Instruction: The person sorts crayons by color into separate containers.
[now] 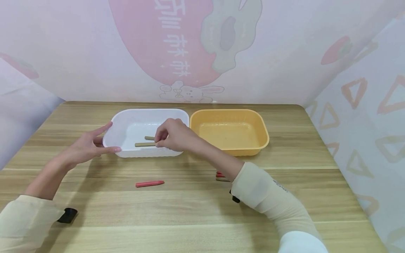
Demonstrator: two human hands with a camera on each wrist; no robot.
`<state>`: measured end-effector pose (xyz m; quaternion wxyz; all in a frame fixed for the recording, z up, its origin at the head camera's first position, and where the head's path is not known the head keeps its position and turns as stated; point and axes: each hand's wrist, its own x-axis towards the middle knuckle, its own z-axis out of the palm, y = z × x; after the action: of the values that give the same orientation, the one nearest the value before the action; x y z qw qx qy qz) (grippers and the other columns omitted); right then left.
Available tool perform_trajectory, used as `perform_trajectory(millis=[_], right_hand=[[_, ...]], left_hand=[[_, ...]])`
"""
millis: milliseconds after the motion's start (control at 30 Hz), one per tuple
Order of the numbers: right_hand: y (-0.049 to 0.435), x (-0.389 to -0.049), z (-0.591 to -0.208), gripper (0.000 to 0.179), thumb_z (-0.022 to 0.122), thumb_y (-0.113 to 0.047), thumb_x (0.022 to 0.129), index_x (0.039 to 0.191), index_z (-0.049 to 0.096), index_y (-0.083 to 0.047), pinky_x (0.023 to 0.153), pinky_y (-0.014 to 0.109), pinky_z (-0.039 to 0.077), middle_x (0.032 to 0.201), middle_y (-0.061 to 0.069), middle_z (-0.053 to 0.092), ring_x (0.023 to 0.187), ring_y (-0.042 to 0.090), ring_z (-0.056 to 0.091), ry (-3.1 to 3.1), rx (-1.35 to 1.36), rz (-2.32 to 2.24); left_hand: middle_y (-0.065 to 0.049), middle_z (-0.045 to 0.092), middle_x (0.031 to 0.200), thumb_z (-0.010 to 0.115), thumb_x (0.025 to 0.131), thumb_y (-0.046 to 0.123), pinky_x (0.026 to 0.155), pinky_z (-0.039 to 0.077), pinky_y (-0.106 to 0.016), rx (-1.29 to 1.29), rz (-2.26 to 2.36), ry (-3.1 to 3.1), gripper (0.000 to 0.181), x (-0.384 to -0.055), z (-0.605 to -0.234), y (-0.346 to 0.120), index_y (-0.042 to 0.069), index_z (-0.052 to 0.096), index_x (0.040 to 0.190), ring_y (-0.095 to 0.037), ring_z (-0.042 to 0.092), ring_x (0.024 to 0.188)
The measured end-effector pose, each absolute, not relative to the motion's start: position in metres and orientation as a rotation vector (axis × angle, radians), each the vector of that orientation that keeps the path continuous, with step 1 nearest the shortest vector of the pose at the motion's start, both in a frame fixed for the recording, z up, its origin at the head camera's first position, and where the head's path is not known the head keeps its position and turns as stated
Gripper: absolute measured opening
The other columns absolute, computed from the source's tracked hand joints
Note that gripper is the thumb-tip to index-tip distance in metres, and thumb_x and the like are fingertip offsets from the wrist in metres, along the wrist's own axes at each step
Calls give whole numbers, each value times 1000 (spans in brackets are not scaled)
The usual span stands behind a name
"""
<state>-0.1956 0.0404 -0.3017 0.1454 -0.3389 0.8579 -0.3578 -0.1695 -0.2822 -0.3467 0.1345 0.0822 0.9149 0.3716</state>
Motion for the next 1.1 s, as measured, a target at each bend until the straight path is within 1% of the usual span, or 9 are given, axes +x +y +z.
perform_trajectory(millis=[133, 200, 300, 400, 567, 733, 867, 1100], right_hand=[[40, -204, -305, 4, 78, -7, 93, 93, 81, -4, 70, 24, 52, 85, 2, 75, 80, 17, 64, 2504, -949, -1046], [40, -207, -307, 4, 77, -6, 93, 93, 81, -4, 68, 25, 52, 86, 3, 76, 80, 17, 65, 2515, -928, -1057], [40, -212, -309, 4, 77, -6, 93, 93, 80, -3, 64, 26, 53, 86, 4, 76, 76, 18, 65, 2524, -883, -1073], [38, -217, -312, 4, 77, -6, 93, 91, 80, -4, 63, 26, 54, 86, 5, 76, 70, 17, 64, 2543, -843, -1075], [32, -227, -317, 4, 77, -7, 93, 91, 80, -5, 65, 26, 54, 85, 4, 76, 73, 16, 64, 2574, -773, -1069], [26, -235, -321, 4, 78, -10, 93, 92, 80, -6, 71, 26, 50, 85, 3, 74, 78, 16, 62, 2608, -699, -1044], [21, -239, -323, 6, 77, -11, 94, 92, 80, -7, 75, 25, 48, 86, 2, 75, 82, 15, 62, 2657, -697, -994], [13, -243, -325, 8, 74, -10, 95, 91, 80, -7, 74, 25, 46, 88, 3, 74, 84, 15, 60, 2700, -698, -936]], left_hand=[[-31, 68, 124, 80, 93, 35, 86, 48, -38, 241, 1087, 2647, 110, -169, -347, -282, 4, 4, 166, -29, 66, 102], [-31, 68, 124, 80, 93, 34, 86, 48, -38, 243, 1089, 2647, 110, -169, -347, -282, 5, 4, 166, -30, 65, 102], [-31, 68, 124, 80, 93, 35, 86, 48, -39, 238, 1088, 2645, 110, -169, -347, -282, 5, 4, 166, -30, 66, 103], [-32, 67, 125, 80, 92, 35, 87, 49, -40, 233, 1086, 2645, 110, -169, -347, -282, 6, 4, 166, -31, 66, 105], [-33, 66, 126, 80, 92, 36, 87, 49, -41, 227, 1081, 2644, 110, -168, -346, -282, 6, 4, 166, -31, 66, 105], [-33, 66, 126, 81, 92, 35, 86, 49, -38, 228, 1080, 2642, 110, -168, -345, -282, 5, 5, 166, -30, 66, 103], [-33, 66, 126, 81, 92, 35, 84, 49, -37, 228, 1080, 2645, 111, -168, -345, -282, 5, 5, 166, -30, 66, 103], [-36, 63, 130, 81, 93, 34, 84, 49, -36, 236, 1100, 2632, 109, -169, -345, -281, 3, 5, 166, -31, 66, 106]])
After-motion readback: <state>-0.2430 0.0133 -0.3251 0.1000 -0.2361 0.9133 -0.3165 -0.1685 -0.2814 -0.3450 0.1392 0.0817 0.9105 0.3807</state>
